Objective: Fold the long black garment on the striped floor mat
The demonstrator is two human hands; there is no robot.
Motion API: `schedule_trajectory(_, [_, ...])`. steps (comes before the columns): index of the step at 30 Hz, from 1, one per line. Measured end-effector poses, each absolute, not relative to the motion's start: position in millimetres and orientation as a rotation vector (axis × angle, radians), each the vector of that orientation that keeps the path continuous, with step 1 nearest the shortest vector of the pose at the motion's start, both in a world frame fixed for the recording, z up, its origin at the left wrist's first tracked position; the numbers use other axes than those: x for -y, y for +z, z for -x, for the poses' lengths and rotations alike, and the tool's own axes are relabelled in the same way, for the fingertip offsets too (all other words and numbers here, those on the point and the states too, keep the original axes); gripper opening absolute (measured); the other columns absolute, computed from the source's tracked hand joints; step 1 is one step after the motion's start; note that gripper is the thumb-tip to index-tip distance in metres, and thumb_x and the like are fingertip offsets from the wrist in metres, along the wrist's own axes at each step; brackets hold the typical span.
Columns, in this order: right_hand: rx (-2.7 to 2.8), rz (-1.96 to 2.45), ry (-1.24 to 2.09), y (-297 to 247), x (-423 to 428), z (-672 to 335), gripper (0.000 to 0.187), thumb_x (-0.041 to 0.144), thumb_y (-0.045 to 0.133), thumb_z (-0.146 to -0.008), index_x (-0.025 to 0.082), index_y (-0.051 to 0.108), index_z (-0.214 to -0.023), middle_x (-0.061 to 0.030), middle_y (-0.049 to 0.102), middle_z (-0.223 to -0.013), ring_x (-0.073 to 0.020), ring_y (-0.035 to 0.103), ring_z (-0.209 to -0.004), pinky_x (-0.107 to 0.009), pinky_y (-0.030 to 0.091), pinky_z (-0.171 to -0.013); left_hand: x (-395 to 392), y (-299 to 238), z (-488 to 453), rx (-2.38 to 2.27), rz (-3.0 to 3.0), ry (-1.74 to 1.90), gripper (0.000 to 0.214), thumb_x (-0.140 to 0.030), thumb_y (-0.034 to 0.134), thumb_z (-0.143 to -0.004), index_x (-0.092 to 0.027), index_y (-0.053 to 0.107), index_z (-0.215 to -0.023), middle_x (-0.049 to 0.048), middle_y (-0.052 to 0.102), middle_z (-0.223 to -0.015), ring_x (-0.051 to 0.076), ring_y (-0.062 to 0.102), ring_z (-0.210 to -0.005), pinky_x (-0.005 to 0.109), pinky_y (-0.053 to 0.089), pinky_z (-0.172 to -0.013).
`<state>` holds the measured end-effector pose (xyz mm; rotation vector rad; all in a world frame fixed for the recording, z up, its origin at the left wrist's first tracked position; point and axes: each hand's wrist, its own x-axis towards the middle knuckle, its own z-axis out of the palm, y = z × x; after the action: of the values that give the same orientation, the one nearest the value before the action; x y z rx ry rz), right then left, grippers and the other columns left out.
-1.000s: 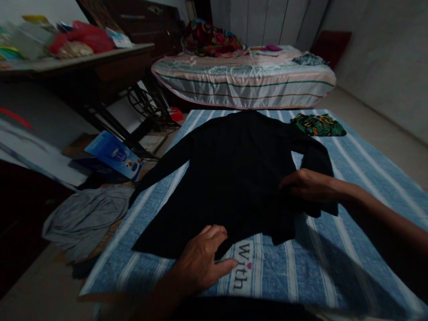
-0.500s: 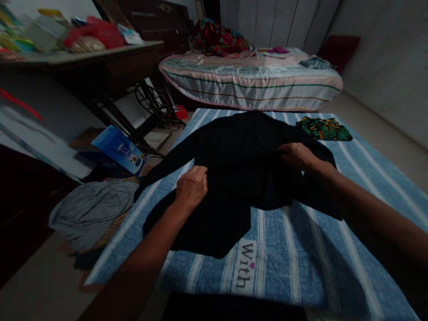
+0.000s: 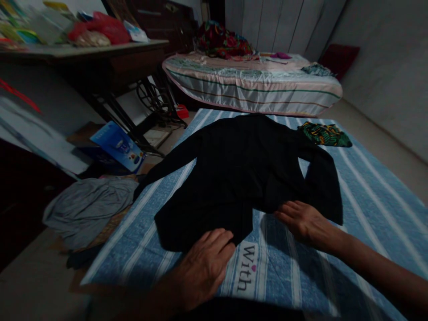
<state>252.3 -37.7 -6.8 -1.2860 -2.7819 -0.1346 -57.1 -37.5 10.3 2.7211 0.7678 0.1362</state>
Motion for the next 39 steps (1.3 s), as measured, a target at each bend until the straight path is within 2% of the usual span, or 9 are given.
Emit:
schedule_trajectory(3, [2.776, 1.337, -0.290, -26, 44, -258, 0.033, 0.005, 0.039, -0.087, 0.013, 0.056, -0.115, -0.0138, 0.058, -0.112, -0.0240, 0.052, -0.101, -0.035, 0.044, -0.078, 42, -4, 59, -0.799, -2.771, 0.107, 0.044, -0.005, 0.048, -0.070, -0.016, 0.052, -0.112, 0.0102, 0.052, -0.128, 0.026, 0.046, -0.118, 0.041, 0.040, -0.098])
schedule_trajectory(5, [2.763, 1.342, -0.345, -36, 40, -263, 0.038, 0.004, 0.039, -0.086, 0.012, 0.052, -0.121, -0.0158, 0.055, -0.117, -0.0259, 0.049, -0.107, -0.036, 0.045, -0.079, 41, -14, 56, -0.839, -2.803, 0.109, 0.044, -0.003, 0.047, -0.069, -0.015, 0.053, -0.111, 0.0108, 0.054, -0.125, 0.026, 0.048, -0.114, 0.041, 0.043, -0.095])
schedule_trajectory(8, [2.750, 1.353, -0.327, -42, 28, -270, 0.034, 0.005, 0.040, -0.086, 0.011, 0.055, -0.116, -0.0155, 0.058, -0.110, -0.0239, 0.053, -0.097, -0.034, 0.047, -0.073, 34, -23, 48, -0.894, -2.780, 0.157, 0.030, -0.003, 0.044, -0.074, -0.015, 0.056, -0.098, 0.0091, 0.060, -0.110, 0.023, 0.054, -0.100, 0.036, 0.046, -0.085])
schedule_trajectory(11, [2.723, 1.401, -0.214, -38, 17, -273, 0.025, 0.005, 0.042, -0.084, 0.015, 0.062, -0.096, -0.0108, 0.061, -0.098, -0.0198, 0.054, -0.084, -0.029, 0.046, -0.068, 20, -18, 43, -0.996, -2.574, 0.339, 0.017, -0.009, 0.040, -0.081, -0.016, 0.055, -0.082, 0.0055, 0.061, -0.088, 0.016, 0.057, -0.081, 0.027, 0.046, -0.073])
schedule_trajectory(16, [2.626, 1.514, -0.006, -26, 15, -276, 0.026, 0.001, 0.042, -0.079, 0.016, 0.061, -0.089, -0.0059, 0.059, -0.085, -0.0165, 0.054, -0.080, -0.026, 0.045, -0.069, -8, 12, 43, -1.265, -2.111, 0.659, 0.034, -0.034, 0.042, -0.087, -0.018, 0.042, -0.057, -0.0050, 0.037, -0.054, 0.008, 0.039, -0.051, 0.021, 0.032, -0.051])
schedule_trajectory(18, [2.657, 1.514, 0.026, -25, 19, -275, 0.031, -0.001, 0.040, -0.078, 0.016, 0.061, -0.093, -0.0075, 0.059, -0.094, -0.0172, 0.054, -0.085, -0.026, 0.045, -0.072, -18, 23, 45, -1.353, -2.008, 0.742, 0.037, -0.038, 0.043, -0.085, -0.018, 0.037, -0.055, -0.0063, 0.030, -0.052, 0.008, 0.033, -0.049, 0.022, 0.028, -0.049])
schedule_trajectory(23, [2.760, 1.472, -0.175, -33, 26, -275, 0.043, -0.001, 0.039, -0.081, 0.015, 0.053, -0.119, -0.0133, 0.054, -0.115, -0.0216, 0.050, -0.098, -0.031, 0.045, -0.077, -33, 32, 46, -1.404, -1.944, 0.838, 0.039, -0.041, 0.046, -0.082, -0.018, 0.034, -0.053, -0.0064, 0.029, -0.052, 0.007, 0.031, -0.050, 0.022, 0.027, -0.051])
schedule_trajectory(30, [2.723, 1.622, -0.285, -34, 3, -272, 0.021, 0.005, 0.044, -0.086, 0.014, 0.062, -0.090, -0.0087, 0.058, -0.087, -0.0191, 0.050, -0.081, -0.026, 0.040, -0.065, -46, 35, 44, -1.439, -1.945, 0.940, 0.038, -0.039, 0.047, -0.080, -0.018, 0.034, -0.052, -0.0062, 0.028, -0.052, 0.008, 0.031, -0.051, 0.023, 0.026, -0.051])
schedule_trajectory(39, [2.670, 1.736, -0.033, 16, 33, -245, 0.026, 0.003, 0.040, -0.082, 0.016, 0.062, -0.079, -0.0048, 0.060, -0.078, -0.0156, 0.054, -0.074, -0.025, 0.035, -0.062, -63, 56, 41, -1.399, -1.952, 1.097, 0.040, -0.039, 0.048, -0.080, -0.019, 0.031, -0.051, -0.0061, 0.026, -0.050, 0.008, 0.028, -0.050, 0.023, 0.023, -0.049])
